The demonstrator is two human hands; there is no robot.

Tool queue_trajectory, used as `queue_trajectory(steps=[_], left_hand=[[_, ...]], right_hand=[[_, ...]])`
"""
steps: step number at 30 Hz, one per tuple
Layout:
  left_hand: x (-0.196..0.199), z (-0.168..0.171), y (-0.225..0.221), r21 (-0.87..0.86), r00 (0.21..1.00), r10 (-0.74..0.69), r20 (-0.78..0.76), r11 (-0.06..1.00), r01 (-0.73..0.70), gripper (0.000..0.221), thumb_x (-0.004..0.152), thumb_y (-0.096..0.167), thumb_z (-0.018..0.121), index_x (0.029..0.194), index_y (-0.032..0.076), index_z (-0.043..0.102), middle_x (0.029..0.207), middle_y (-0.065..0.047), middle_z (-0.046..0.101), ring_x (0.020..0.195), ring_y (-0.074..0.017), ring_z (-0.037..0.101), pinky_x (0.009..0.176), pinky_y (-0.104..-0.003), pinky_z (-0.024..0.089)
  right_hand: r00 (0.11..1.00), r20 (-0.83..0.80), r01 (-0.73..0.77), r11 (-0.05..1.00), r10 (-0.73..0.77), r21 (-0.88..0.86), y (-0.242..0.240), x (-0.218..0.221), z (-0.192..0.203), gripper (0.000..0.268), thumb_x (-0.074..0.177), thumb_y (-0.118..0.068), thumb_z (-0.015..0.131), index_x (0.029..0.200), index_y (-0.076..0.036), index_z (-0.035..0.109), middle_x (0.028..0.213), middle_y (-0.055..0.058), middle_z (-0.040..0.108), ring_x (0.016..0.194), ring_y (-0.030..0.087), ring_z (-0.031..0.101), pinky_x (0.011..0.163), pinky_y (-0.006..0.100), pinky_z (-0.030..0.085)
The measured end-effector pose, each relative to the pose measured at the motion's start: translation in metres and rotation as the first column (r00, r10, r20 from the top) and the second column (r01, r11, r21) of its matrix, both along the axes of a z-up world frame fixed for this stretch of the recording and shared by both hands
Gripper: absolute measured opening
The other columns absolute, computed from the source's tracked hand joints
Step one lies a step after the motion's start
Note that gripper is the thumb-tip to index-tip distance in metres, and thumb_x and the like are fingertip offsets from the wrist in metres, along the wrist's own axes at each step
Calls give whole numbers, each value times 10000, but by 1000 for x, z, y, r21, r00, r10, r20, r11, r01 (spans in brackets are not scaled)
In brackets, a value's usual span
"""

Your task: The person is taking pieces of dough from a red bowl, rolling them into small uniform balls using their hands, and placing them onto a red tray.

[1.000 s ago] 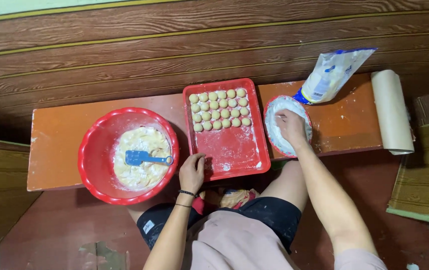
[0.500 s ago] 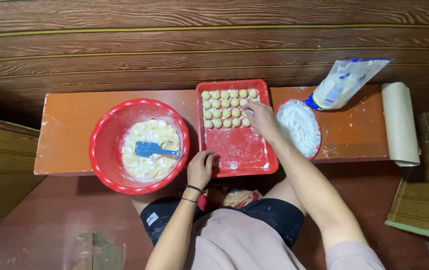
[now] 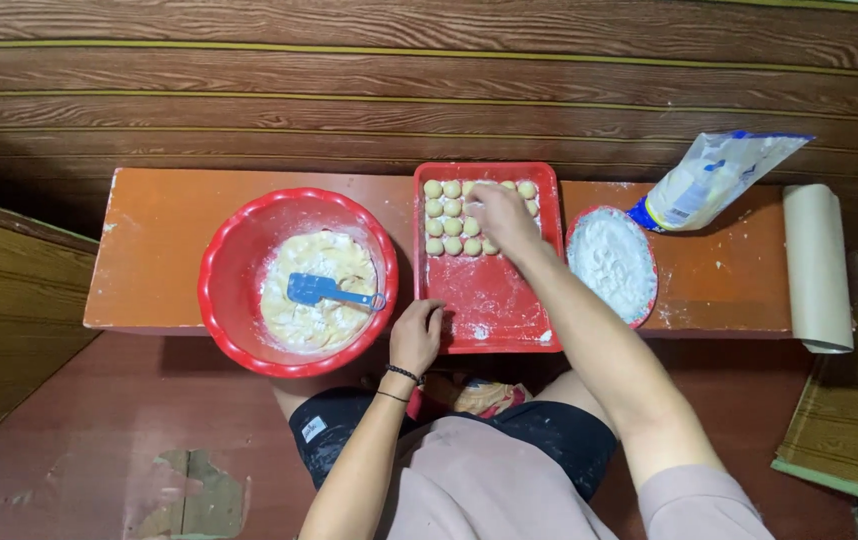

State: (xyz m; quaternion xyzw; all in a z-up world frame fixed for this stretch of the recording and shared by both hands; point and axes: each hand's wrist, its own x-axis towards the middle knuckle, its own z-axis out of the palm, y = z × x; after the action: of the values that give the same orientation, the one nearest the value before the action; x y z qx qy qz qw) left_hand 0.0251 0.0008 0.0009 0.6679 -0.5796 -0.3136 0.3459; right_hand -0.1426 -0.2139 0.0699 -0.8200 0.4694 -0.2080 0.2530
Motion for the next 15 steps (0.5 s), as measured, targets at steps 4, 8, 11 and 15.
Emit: queue_trajectory(steps=[4,8,11,15], left_hand=[[-1,1,-1,-6,1000,-2,18,1000,2,179,1015,225,579,1112,189,725,1041,-43,719,1071,-257,693,955,-382,559],[-3,9,-1,19,999,-1,33,1000,1,185,1023,226,569,1118,195,725,1036,-26,715,1062,-237,697,951,-373,559],[-3,10,1,23,999,-7,37,1000,6,185,1017,225,577,1120,182,724,1040,-48,714,1067,-260,695,949,-388,560],[-3,6,-1,10,999,2,51,1000,-2,187,1017,221,577,1117,187,731,1043,-40,717,1068,-256,695,951,-382,557]], right_hand=[[982,-130,143,988,-136,50,-27,-55,-10,203,930,-123,604,1077,-196,724,1063,94,726,1138,307,666,987,450,535],[950,-241,202,979,-197,-1,-28,-82,2,182,911,-147,678,1083,-172,733,1060,111,729,1116,335,677,978,475,545],[971,-152,189,982,-183,26,-24,-70,-8,235,908,-132,689,1127,-204,731,1083,104,740,1143,341,668,1002,478,536],[984,-48,174,982,-170,75,-8,-23,24,257,907,-132,637,1118,-238,738,1055,61,760,1116,299,684,985,447,540]])
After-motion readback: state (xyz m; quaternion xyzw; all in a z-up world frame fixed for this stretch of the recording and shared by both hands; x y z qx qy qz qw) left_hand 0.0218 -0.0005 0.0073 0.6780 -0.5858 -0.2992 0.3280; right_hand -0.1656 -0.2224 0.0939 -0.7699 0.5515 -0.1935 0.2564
